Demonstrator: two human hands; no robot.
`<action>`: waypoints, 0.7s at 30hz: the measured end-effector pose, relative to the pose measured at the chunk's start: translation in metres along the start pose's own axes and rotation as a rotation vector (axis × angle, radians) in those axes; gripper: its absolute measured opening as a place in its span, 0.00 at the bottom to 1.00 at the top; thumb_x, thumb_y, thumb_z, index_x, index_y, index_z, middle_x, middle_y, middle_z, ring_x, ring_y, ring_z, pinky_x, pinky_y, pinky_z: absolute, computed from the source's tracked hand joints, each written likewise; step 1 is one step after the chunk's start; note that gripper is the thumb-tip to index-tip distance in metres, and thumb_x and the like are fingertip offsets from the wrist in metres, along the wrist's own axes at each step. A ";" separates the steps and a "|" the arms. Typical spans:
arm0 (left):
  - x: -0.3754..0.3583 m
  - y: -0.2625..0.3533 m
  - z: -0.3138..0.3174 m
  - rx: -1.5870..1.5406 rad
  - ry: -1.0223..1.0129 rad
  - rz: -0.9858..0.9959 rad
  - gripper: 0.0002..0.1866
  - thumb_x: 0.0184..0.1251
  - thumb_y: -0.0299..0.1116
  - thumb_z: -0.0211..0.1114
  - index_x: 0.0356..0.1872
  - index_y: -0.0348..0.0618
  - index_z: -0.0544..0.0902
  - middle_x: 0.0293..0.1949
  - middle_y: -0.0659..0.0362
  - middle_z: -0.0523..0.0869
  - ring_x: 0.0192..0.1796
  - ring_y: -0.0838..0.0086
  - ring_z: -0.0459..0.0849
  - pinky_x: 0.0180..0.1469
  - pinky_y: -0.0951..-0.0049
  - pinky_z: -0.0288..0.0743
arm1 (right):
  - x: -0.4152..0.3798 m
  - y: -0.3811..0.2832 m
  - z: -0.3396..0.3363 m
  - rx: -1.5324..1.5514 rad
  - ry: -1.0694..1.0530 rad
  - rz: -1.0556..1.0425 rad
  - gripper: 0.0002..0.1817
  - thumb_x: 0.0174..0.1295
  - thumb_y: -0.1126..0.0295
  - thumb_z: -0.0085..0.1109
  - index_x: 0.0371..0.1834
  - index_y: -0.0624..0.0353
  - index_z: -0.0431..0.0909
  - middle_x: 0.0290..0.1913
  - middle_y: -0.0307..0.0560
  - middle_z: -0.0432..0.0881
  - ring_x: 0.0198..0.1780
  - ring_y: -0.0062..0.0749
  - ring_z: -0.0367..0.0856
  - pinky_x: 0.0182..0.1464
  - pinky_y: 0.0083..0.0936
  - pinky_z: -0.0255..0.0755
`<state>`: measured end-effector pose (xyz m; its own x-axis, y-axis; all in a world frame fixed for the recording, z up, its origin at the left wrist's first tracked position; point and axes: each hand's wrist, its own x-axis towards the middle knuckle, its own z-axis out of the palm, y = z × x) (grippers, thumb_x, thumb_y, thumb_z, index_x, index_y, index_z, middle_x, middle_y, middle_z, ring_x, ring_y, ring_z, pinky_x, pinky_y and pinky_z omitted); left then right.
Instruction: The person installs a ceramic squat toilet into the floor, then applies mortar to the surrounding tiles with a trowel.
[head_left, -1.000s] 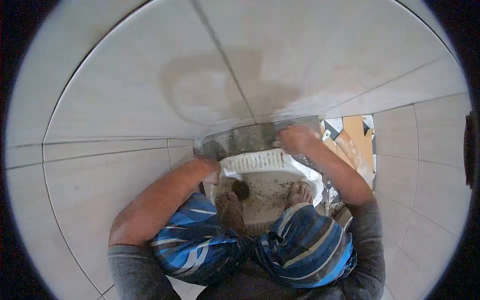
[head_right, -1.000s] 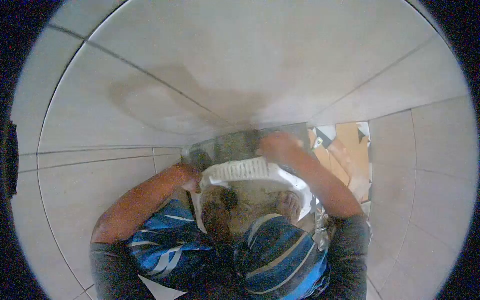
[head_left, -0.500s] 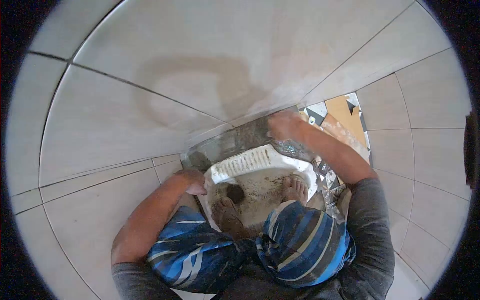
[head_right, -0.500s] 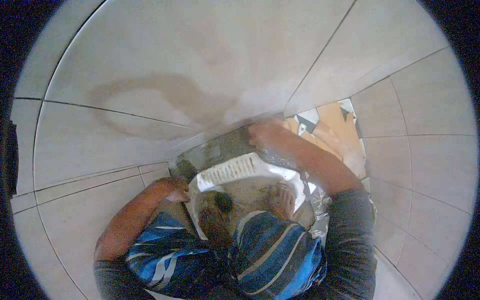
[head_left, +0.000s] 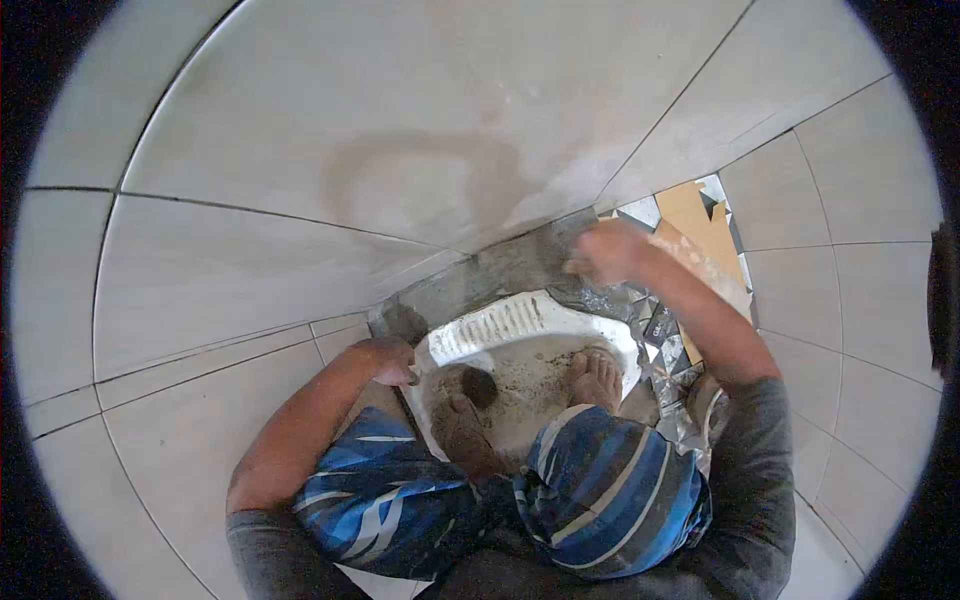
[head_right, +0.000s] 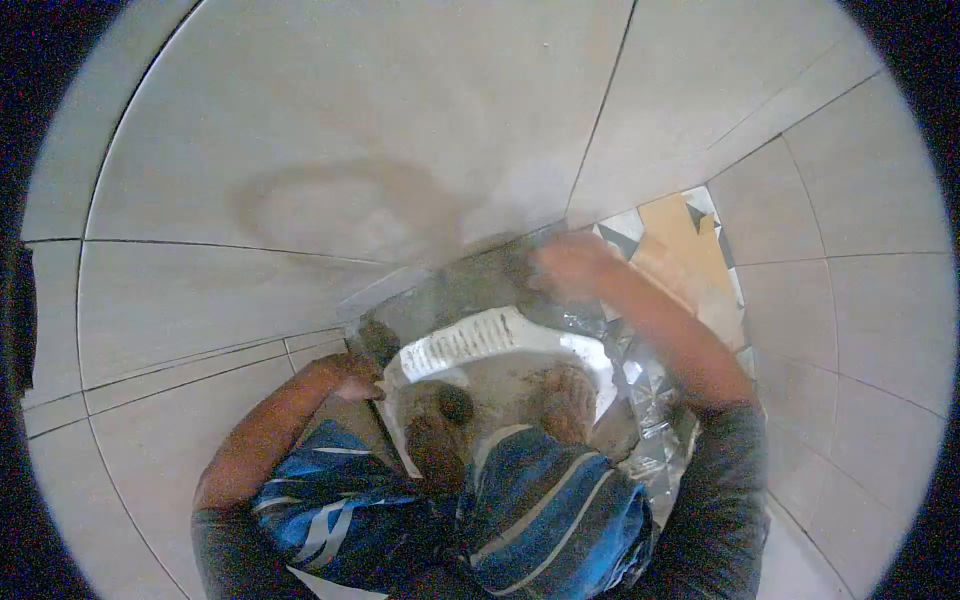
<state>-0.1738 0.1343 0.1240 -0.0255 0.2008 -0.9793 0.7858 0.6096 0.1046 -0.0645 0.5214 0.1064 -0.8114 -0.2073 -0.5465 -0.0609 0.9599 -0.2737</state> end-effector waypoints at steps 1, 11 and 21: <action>0.001 -0.002 0.000 0.008 -0.005 -0.004 0.28 0.65 0.53 0.63 0.54 0.40 0.86 0.52 0.43 0.88 0.56 0.49 0.86 0.58 0.50 0.79 | 0.014 -0.017 0.009 0.053 0.096 -0.055 0.20 0.66 0.50 0.58 0.44 0.56 0.86 0.43 0.56 0.88 0.49 0.53 0.87 0.54 0.47 0.79; -0.004 0.006 0.004 -0.023 -0.058 0.003 0.34 0.69 0.59 0.59 0.69 0.47 0.77 0.69 0.47 0.77 0.71 0.50 0.75 0.72 0.53 0.70 | 0.107 -0.136 0.030 -0.021 0.000 -0.258 0.16 0.64 0.62 0.58 0.43 0.61 0.88 0.47 0.57 0.89 0.53 0.49 0.88 0.56 0.47 0.80; 0.009 0.003 0.014 0.011 -0.033 0.007 0.32 0.69 0.58 0.60 0.69 0.52 0.77 0.63 0.48 0.83 0.65 0.49 0.81 0.68 0.50 0.73 | 0.082 -0.113 0.005 -0.127 -0.028 -0.191 0.13 0.64 0.65 0.59 0.47 0.57 0.87 0.52 0.54 0.88 0.57 0.45 0.86 0.59 0.43 0.79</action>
<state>-0.1631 0.1272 0.1133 -0.0003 0.1797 -0.9837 0.7925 0.6000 0.1093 -0.1211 0.3950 0.0891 -0.7620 -0.3913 -0.5160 -0.2864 0.9183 -0.2734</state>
